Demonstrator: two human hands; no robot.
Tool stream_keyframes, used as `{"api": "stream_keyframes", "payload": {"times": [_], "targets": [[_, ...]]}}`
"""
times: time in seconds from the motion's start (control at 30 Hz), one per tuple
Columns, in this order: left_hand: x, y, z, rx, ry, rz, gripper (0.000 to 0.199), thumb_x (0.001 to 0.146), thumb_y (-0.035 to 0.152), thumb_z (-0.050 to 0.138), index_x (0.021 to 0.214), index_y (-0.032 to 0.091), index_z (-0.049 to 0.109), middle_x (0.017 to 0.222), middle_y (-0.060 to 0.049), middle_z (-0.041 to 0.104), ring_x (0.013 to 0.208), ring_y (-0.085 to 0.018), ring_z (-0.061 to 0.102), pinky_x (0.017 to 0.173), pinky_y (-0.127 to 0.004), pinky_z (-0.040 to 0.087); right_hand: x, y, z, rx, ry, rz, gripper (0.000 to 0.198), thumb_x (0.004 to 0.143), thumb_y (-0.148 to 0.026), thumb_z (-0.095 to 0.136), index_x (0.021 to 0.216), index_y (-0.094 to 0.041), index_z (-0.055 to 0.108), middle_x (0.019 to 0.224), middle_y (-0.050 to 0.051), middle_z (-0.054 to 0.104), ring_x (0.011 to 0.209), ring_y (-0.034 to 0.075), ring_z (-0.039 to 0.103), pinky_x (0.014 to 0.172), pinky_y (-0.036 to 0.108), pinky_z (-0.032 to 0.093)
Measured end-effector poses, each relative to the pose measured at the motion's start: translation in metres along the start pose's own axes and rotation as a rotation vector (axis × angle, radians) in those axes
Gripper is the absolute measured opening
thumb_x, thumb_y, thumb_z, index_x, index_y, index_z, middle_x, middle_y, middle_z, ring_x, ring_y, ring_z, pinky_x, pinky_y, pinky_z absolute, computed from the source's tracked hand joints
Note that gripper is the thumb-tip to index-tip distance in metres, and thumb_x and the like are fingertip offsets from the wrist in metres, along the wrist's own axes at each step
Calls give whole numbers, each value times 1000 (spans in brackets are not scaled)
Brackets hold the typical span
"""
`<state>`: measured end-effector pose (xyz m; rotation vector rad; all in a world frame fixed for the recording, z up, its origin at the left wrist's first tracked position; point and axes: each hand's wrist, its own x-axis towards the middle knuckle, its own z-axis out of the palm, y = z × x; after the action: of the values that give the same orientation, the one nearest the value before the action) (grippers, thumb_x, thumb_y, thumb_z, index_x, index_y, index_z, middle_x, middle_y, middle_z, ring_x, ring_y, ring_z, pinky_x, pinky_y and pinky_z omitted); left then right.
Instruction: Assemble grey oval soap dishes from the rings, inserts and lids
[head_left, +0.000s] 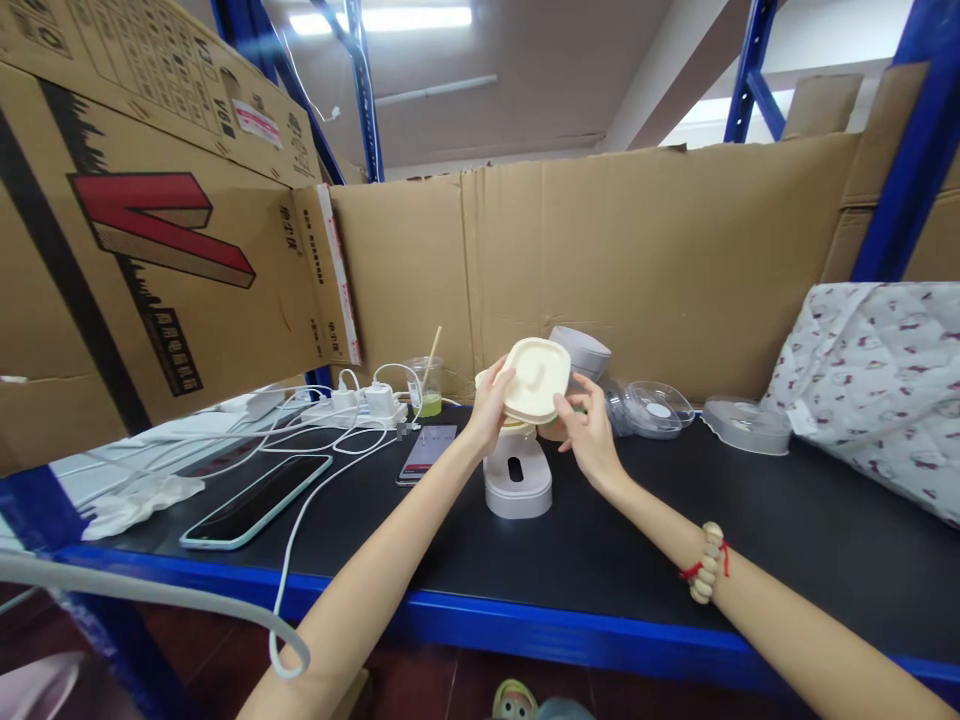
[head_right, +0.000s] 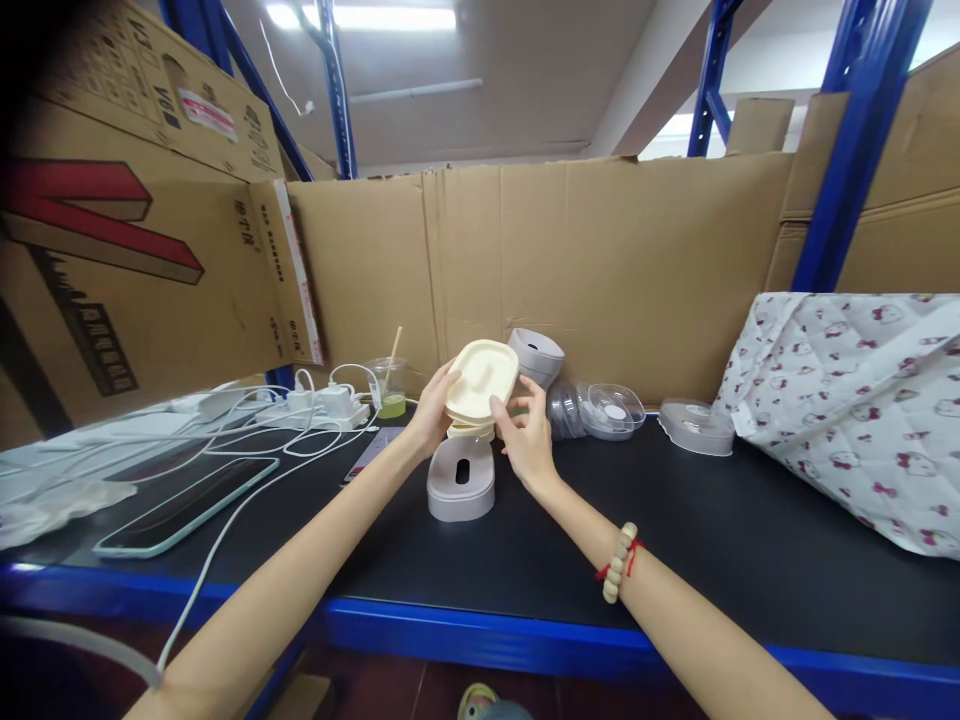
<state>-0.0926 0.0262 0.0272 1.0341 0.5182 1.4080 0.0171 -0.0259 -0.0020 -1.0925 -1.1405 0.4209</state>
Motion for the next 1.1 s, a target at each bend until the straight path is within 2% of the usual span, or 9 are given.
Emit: {"api": "stream_keyframes", "payload": {"times": [0.1,0.2,0.37,0.57,0.73,0.8,0.93,1.03,1.1], "targets": [[-4,1,3,19,-75,-79,46,77,41,56,116,18,58,107,-6,65,93,-20,62,70,-25,50,2,-4,0,82,-65,160,87,50,-57,65,121,-18,33,75,-2,54,44,11,52,33,23,41],[-4,4,3,21,-81,-102,44,82,39,48,121,19,55,111,-6,64,98,-20,61,67,-23,50,4,-4,1,165,-67,171,84,55,-51,62,125,-18,31,79,0,59,41,10,51,36,24,45],[-2,9,1,2,25,-56,49,80,23,55,128,19,48,123,-6,58,103,-18,59,65,-19,51,7,0,-3,170,-18,93,73,68,-44,50,133,-15,30,87,6,62,38,7,48,31,19,38],[8,20,-11,-67,147,52,80,67,-1,59,137,28,34,130,-4,52,111,-17,56,86,-25,50,17,3,-14,47,196,-59,55,76,-37,42,125,-11,45,92,10,61,35,4,39,29,19,34],[22,24,-18,-83,115,177,80,62,1,68,132,29,40,128,-4,53,116,-18,52,93,-30,46,27,6,-22,21,336,-240,48,80,-39,39,120,-14,48,114,13,56,46,6,46,35,20,39],[30,25,-19,-57,124,190,75,61,3,70,127,26,43,125,-5,55,113,-18,54,92,-30,47,31,8,-24,-31,345,-337,46,82,-40,39,118,-16,49,117,13,55,59,10,54,48,24,47],[48,17,-19,163,183,180,66,68,11,67,128,22,41,131,-10,51,117,-19,52,95,-29,44,33,11,-24,-113,323,-495,42,82,-42,38,113,-17,51,119,11,55,100,19,57,83,35,48],[53,1,-21,541,276,104,63,71,18,65,129,20,40,138,-12,43,129,-22,38,105,-33,32,32,11,-23,-130,262,-483,43,82,-42,37,113,-17,51,113,11,59,100,20,58,84,35,47],[53,-10,-22,675,292,51,59,73,24,63,128,21,43,137,-12,44,134,-26,30,109,-38,24,31,10,-23,-133,237,-457,44,81,-43,38,113,-16,50,107,11,61,95,19,59,82,35,47]]}}
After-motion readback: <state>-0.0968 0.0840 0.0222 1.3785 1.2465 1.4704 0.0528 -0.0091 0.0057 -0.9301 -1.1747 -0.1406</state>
